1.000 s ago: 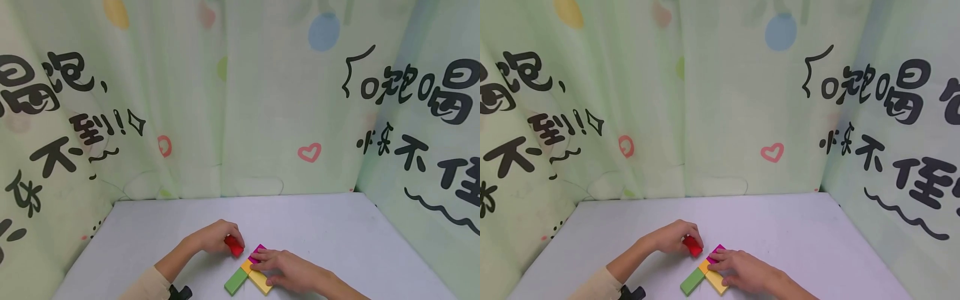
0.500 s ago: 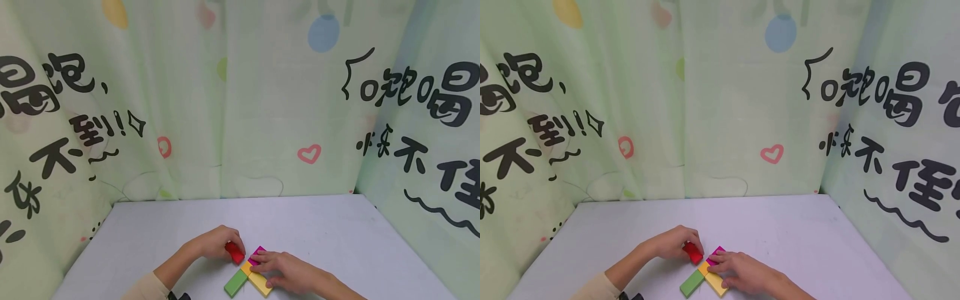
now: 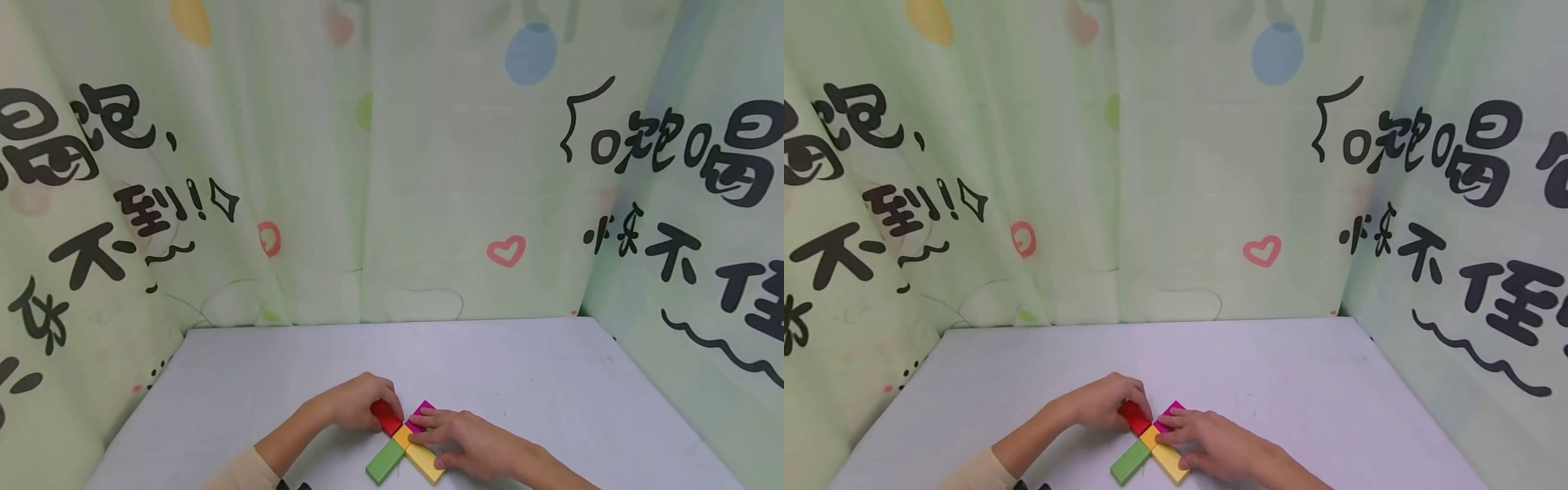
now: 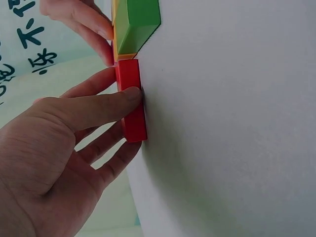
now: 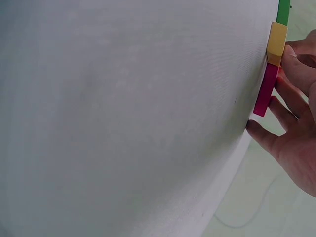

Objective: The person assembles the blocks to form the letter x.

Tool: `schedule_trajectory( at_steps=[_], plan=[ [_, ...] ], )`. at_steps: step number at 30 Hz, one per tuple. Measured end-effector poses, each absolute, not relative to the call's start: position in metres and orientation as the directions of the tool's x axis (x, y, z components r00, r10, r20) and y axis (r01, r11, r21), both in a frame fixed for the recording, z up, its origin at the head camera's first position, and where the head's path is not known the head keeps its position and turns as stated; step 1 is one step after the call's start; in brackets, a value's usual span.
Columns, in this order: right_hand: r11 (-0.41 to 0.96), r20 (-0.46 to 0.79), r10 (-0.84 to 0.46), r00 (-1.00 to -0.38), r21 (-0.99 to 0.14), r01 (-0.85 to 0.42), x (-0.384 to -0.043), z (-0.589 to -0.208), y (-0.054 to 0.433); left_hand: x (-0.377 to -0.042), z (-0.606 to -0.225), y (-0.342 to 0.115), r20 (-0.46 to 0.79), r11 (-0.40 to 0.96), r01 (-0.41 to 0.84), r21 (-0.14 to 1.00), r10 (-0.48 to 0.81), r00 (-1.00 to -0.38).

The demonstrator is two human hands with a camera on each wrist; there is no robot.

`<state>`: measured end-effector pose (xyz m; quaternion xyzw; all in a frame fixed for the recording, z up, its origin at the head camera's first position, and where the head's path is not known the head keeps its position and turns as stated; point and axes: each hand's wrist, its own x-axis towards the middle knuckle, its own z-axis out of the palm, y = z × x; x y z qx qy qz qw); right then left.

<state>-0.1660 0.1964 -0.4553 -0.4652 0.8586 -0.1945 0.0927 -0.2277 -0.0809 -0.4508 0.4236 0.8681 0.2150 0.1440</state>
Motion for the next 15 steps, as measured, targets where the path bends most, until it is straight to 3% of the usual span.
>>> schedule_trajectory(
  at_steps=[15],
  plan=[
    [0.507, -0.005, -0.827, -0.562, -0.438, -0.742, -0.1649, -0.4532, 0.1952, -0.2250, -0.4529, -0.0791, -0.081, 0.567, 0.663, 0.488, 0.786, -0.613]
  ],
)
